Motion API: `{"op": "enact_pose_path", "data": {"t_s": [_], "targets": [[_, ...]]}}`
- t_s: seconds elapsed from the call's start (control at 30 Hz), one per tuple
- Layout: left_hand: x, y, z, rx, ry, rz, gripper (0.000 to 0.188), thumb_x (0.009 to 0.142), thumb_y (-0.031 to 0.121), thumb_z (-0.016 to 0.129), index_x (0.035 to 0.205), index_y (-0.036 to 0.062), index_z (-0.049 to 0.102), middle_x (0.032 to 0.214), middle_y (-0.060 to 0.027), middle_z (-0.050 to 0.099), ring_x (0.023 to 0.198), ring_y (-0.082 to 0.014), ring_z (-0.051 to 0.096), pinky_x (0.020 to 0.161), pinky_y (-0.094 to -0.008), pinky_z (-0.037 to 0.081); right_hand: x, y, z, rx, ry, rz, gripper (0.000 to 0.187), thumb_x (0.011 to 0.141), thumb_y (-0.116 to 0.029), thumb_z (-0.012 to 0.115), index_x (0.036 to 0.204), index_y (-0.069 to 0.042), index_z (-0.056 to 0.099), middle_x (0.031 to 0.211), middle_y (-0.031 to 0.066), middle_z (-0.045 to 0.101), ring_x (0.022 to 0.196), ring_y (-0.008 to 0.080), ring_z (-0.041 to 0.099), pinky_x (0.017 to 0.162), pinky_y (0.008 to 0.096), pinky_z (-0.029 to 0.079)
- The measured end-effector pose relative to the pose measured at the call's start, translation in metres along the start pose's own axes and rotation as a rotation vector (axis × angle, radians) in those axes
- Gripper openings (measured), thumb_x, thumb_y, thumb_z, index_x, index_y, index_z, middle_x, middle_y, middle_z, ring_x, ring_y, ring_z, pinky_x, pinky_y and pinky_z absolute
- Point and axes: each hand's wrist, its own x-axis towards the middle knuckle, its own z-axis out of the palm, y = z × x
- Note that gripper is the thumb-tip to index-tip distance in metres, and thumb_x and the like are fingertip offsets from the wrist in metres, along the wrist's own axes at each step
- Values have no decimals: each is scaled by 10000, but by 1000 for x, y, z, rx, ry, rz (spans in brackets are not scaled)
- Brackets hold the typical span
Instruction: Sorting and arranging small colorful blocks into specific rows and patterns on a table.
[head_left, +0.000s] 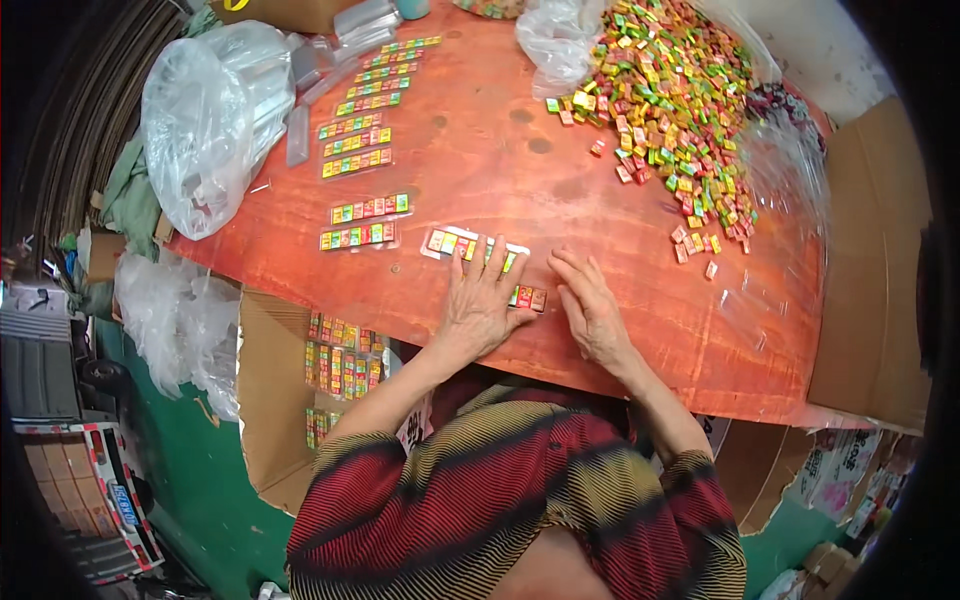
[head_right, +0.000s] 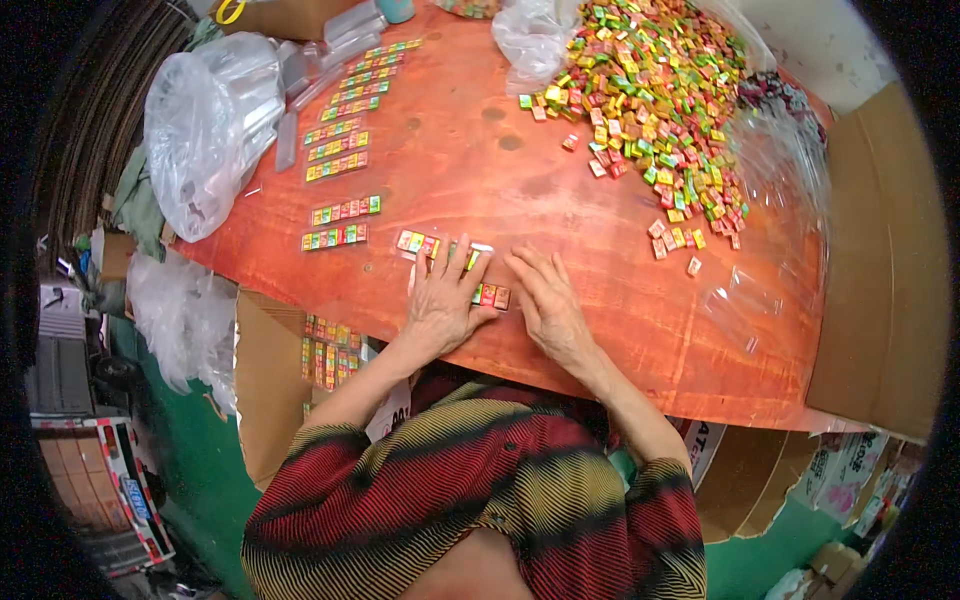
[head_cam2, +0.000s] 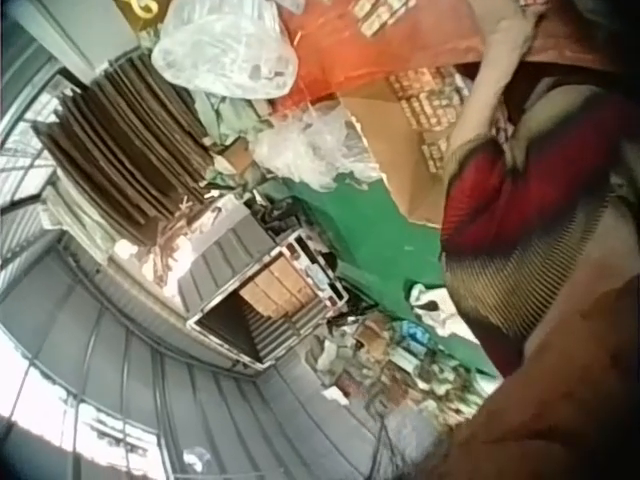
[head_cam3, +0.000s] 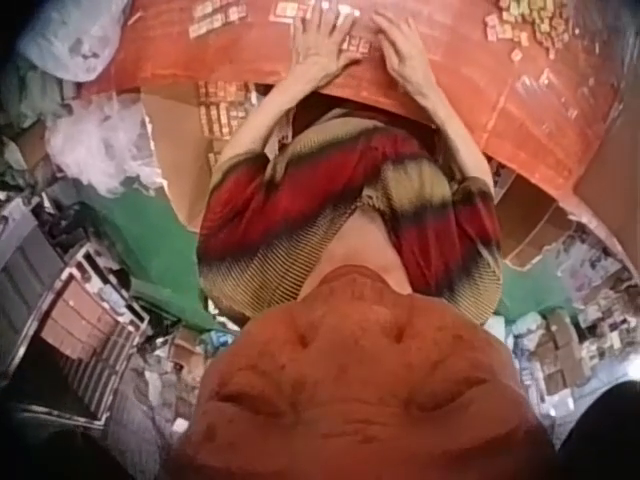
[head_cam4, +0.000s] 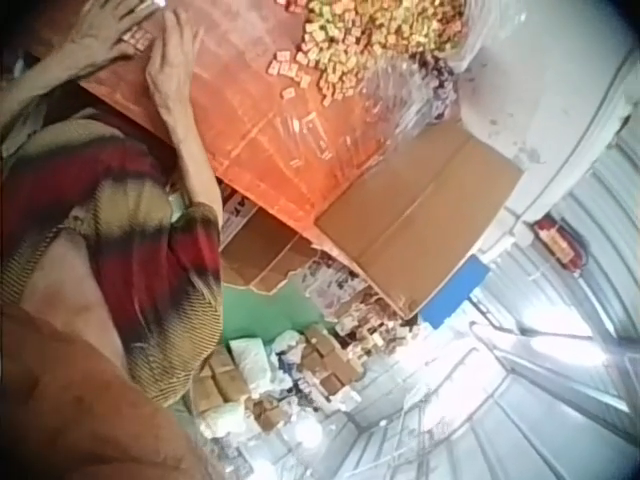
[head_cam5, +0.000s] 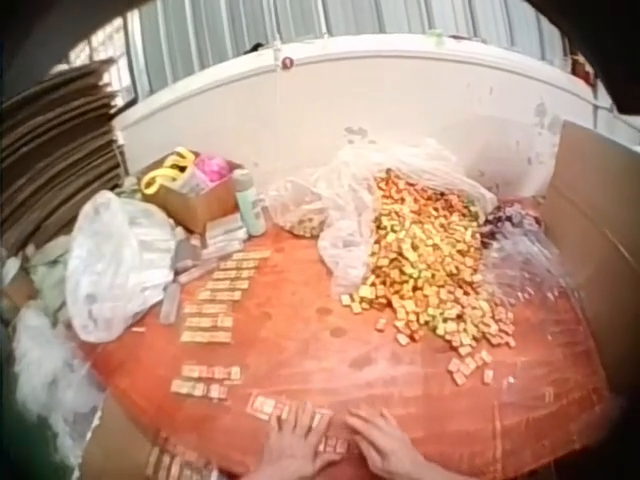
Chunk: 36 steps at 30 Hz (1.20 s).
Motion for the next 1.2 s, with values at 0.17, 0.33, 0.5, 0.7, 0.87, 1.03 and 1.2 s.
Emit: {"op": "enact_pose_path", "data": {"t_s": [0.17,0.33,0.5,0.7,0.87,1.03,1.2], "targets": [[-6,-15,-3,-24,-8,64,739,691,532,571,1265,94,413,1325,-176,327,1226,-383,280,992,-527,218,49,7,8,47,-61,-106,325,836,-42,492,1161,-45,497,1187,153,484,1126,299,450,975,404,316],[-35,-27,-13,0,-35,-20,745,692,545,555,1256,77,419,1330,-179,318,1230,-376,275,985,-522,225,130,-13,70,6,-221,-356,420,842,-188,537,1234,-70,441,1279,163,406,1178,313,394,974,400,327],[-63,-57,-32,63,-86,-124,737,704,550,540,1258,81,416,1333,-180,315,1239,-369,264,987,-512,223,162,-34,142,-197,-404,-548,474,813,-257,563,1235,-81,437,1292,161,384,1217,317,350,995,467,282],[-80,-119,-51,70,-124,-185,768,649,488,638,1271,103,405,1346,-178,298,1247,-361,256,1005,-520,202,186,-28,185,-343,-410,-705,458,806,-292,545,1214,-103,461,1260,136,418,1212,309,362,969,492,309],[-66,-174,-54,83,51,-136,744,717,574,510,1290,117,384,1374,-162,279,1277,-338,230,1027,-505,167,203,-25,192,-169,-189,-792,346,781,-205,514,1108,-91,520,1183,142,472,1112,314,446,935,480,341],[-63,-203,-52,-12,47,-120,742,747,468,556,1312,43,328,1359,-161,311,1272,-337,249,1037,-495,143,202,-32,205,347,-28,-758,261,718,-146,551,969,-77,571,1025,146,535,1015,325,485,840,457,378],[-75,-217,-60,362,-36,-113,688,862,551,294,1332,48,308,1413,-134,236,1312,-311,180,1050,-468,109,148,-36,128,75,178,-634,280,735,-98,544,1008,-39,549,1027,162,517,1041,314,479,880,422,383]]}}
